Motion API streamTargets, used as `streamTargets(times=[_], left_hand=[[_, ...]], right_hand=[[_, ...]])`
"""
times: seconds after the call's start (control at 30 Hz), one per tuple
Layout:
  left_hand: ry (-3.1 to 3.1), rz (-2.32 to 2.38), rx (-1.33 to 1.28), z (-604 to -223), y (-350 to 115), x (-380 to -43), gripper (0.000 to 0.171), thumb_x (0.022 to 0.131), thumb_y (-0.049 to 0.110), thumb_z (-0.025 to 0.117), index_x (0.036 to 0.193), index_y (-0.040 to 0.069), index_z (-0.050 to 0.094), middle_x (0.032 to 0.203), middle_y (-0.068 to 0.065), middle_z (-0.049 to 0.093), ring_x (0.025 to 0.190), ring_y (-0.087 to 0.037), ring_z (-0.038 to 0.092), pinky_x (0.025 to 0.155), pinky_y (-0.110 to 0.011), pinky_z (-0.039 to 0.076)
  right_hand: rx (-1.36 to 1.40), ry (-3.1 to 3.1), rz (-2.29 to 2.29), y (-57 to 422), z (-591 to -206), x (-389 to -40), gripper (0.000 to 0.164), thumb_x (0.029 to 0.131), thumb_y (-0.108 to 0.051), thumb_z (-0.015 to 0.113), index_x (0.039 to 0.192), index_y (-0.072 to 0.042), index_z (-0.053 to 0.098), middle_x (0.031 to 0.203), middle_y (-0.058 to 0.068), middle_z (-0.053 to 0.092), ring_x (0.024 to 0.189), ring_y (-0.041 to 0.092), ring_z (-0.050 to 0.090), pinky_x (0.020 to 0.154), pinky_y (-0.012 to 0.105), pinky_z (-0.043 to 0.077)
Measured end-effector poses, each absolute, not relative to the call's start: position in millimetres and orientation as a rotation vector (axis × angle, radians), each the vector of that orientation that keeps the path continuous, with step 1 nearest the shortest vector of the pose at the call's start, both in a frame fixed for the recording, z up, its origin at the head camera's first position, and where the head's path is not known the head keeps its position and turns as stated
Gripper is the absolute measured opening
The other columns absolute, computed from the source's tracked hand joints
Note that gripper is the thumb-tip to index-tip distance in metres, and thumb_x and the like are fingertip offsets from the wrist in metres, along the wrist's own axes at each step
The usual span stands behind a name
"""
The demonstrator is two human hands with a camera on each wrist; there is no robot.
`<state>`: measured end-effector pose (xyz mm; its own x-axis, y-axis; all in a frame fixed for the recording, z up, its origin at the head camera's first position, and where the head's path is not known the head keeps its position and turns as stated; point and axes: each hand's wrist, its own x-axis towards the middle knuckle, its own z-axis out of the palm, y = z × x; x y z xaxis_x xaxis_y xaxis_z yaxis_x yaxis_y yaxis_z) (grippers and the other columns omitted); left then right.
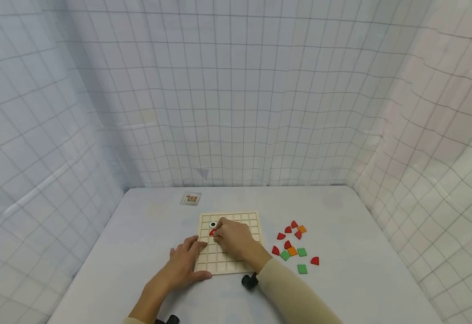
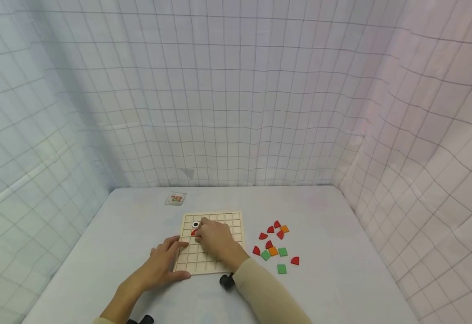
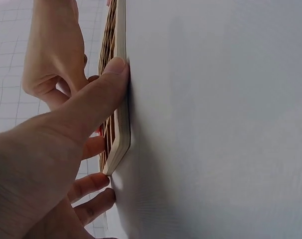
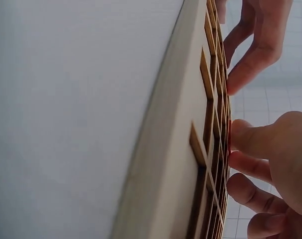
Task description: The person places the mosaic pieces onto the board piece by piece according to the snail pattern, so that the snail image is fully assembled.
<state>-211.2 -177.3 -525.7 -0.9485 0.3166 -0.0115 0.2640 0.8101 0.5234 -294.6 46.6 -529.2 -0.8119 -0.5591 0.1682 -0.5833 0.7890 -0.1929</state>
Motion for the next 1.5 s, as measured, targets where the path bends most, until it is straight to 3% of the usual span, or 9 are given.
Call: streamTargets(times=[0.23, 0.43, 0.57, 0.67, 0.77, 1.1, 1.3, 1.5], left_hand=[[2.913, 0.726, 0.422, -520.5, -173.3, -216.5, 0.089, 0.09, 0.06, 0.098, 0.157, 0.011, 0.065, 0.182, -0.024, 0.044, 0.152, -0.057, 0.056, 0.115, -0.102, 0.033], [2.952, 0.672, 0.371, -519.8, -164.4, -220.1, 0.095, 0.092, 0.061, 0.095, 0.16, 0.006, 0.061, 0.17, -0.02, 0.059, 0.145, -0.055, 0.06, 0.111, -0.102, 0.036], [2.98, 0.602, 0.355, -521.8, -158.6, -221.0, 0.096, 0.093, 0.065, 0.094, 0.163, 0.009, 0.058, 0.162, -0.017, 0.065, 0.142, -0.052, 0.063, 0.108, -0.101, 0.042], [2.999, 0.572, 0.376, -519.7, -156.1, -221.1, 0.098, 0.092, 0.065, 0.094, 0.166, 0.012, 0.057, 0.16, -0.016, 0.066, 0.139, -0.049, 0.065, 0.106, -0.1, 0.044], [3.003, 0.555, 0.405, -516.7, -154.9, -221.1, 0.102, 0.092, 0.064, 0.095, 0.171, 0.013, 0.054, 0.161, -0.018, 0.065, 0.137, -0.05, 0.065, 0.105, -0.1, 0.045], [3.031, 0.497, 0.416, -520.2, -154.5, -221.8, 0.097, 0.098, 0.071, 0.085, 0.173, 0.015, 0.057, 0.164, -0.013, 0.064, 0.139, -0.047, 0.065, 0.104, -0.097, 0.049], [3.06, 0.465, 0.402, -524.2, -150.3, -223.8, 0.094, 0.099, 0.069, 0.085, 0.172, 0.017, 0.058, 0.158, -0.009, 0.065, 0.132, -0.043, 0.064, 0.103, -0.098, 0.048], [3.073, 0.452, 0.388, -524.3, -148.4, -223.8, 0.092, 0.098, 0.066, 0.088, 0.171, 0.018, 0.059, 0.155, -0.01, 0.066, 0.13, -0.044, 0.064, 0.102, -0.098, 0.048]], right_hand=[[0.956, -2.886, 0.415, 55.8, -529.5, -291.3, 0.021, 0.117, -0.036, 0.072, 0.125, -0.031, 0.091, 0.143, -0.01, 0.08, 0.133, 0.015, 0.079, 0.097, 0.043, 0.07], [0.945, -2.912, 0.633, 76.1, -520.9, -281.1, 0.02, 0.116, -0.031, 0.075, 0.121, -0.022, 0.092, 0.135, -0.006, 0.084, 0.133, 0.018, 0.078, 0.109, 0.042, 0.067], [0.891, -2.91, 0.743, 96.6, -516.4, -274.1, 0.02, 0.115, -0.029, 0.076, 0.122, -0.02, 0.092, 0.124, -0.005, 0.085, 0.109, 0.014, 0.079, 0.095, 0.035, 0.067], [0.844, -2.905, 0.786, 112.4, -513.9, -270.7, 0.018, 0.113, -0.027, 0.079, 0.122, -0.018, 0.092, 0.118, -0.003, 0.085, 0.091, 0.008, 0.069, 0.079, 0.027, 0.06], [0.792, -2.905, 0.829, 128.7, -512.3, -267.1, 0.017, 0.112, -0.024, 0.08, 0.122, -0.017, 0.092, 0.115, -0.002, 0.084, 0.083, 0.004, 0.06, 0.072, 0.023, 0.052], [0.619, -2.887, 0.899, 176.0, -514.0, -256.6, 0.016, 0.107, -0.013, 0.084, 0.122, -0.013, 0.09, 0.109, -0.004, 0.078, 0.076, 0.004, 0.054, 0.064, 0.021, 0.048], [0.581, -2.9, 0.873, 198.2, -514.9, -251.5, 0.022, 0.105, -0.012, 0.087, 0.126, -0.012, 0.088, 0.113, 0.003, 0.076, 0.079, 0.006, 0.054, 0.067, 0.021, 0.049], [0.51, -2.959, 0.865, 210.4, -517.1, -245.5, 0.028, 0.1, -0.015, 0.093, 0.128, -0.014, 0.088, 0.112, 0.001, 0.074, 0.082, 0.006, 0.053, 0.07, 0.023, 0.048]])
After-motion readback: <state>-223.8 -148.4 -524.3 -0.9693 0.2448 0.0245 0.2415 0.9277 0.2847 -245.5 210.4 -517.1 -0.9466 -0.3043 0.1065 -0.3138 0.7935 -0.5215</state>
